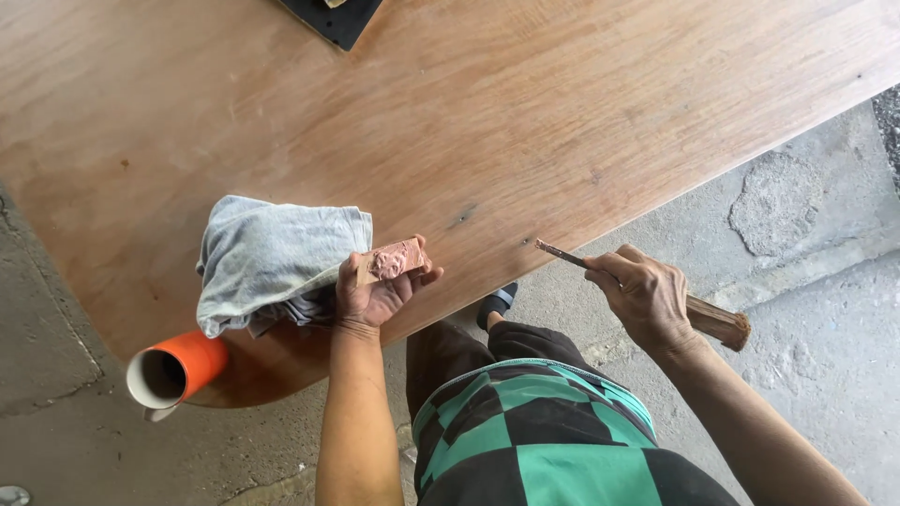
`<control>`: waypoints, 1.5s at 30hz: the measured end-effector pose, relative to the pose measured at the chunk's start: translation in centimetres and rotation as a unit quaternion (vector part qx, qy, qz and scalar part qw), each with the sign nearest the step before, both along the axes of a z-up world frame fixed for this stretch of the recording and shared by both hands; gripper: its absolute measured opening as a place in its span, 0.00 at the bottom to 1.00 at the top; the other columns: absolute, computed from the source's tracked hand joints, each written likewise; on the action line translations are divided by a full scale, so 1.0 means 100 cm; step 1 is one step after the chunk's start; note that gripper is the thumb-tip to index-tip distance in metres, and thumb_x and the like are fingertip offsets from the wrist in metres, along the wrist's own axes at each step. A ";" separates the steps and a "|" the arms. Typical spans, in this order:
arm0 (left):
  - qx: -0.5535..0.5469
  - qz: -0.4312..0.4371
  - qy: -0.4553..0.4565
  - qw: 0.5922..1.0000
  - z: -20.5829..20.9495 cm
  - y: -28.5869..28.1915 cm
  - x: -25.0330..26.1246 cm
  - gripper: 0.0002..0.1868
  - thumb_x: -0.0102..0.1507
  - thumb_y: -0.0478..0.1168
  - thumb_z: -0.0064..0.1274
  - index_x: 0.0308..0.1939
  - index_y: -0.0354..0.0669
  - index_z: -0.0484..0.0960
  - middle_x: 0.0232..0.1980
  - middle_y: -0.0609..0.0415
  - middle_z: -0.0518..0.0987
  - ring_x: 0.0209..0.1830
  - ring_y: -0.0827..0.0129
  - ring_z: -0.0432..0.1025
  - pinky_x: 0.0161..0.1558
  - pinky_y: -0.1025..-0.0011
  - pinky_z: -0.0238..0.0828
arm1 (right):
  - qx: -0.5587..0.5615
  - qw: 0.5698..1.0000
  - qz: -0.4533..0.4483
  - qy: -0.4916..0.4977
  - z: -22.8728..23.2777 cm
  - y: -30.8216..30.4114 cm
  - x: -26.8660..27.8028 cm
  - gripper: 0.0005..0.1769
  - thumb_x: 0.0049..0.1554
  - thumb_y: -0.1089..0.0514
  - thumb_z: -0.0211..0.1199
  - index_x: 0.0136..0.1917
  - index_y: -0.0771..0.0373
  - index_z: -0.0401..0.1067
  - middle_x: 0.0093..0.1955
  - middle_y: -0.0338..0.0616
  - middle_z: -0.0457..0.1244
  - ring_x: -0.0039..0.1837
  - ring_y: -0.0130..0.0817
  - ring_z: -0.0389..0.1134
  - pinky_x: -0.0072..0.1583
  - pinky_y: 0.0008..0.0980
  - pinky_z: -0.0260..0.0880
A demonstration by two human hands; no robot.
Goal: Applying pink wood filler to holes and cracks in a large wooden tabletop using a small brush.
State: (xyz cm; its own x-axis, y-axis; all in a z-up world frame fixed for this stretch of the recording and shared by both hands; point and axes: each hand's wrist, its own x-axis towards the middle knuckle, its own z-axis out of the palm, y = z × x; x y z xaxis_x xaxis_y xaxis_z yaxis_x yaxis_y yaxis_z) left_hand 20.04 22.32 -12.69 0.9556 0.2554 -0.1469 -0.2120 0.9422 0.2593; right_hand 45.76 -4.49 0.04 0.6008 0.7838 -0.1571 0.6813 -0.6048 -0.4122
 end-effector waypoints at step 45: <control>0.012 0.024 0.001 1.000 -0.002 0.002 0.003 0.55 0.59 0.65 0.64 0.71 0.19 0.65 0.59 0.39 0.77 0.60 0.52 0.74 0.75 0.43 0.61 | -0.216 0.972 0.004 0.094 0.011 0.017 0.005 0.13 0.66 0.51 0.55 0.59 0.52 0.77 0.30 0.42 0.69 0.28 0.32 0.65 0.32 0.37 0.67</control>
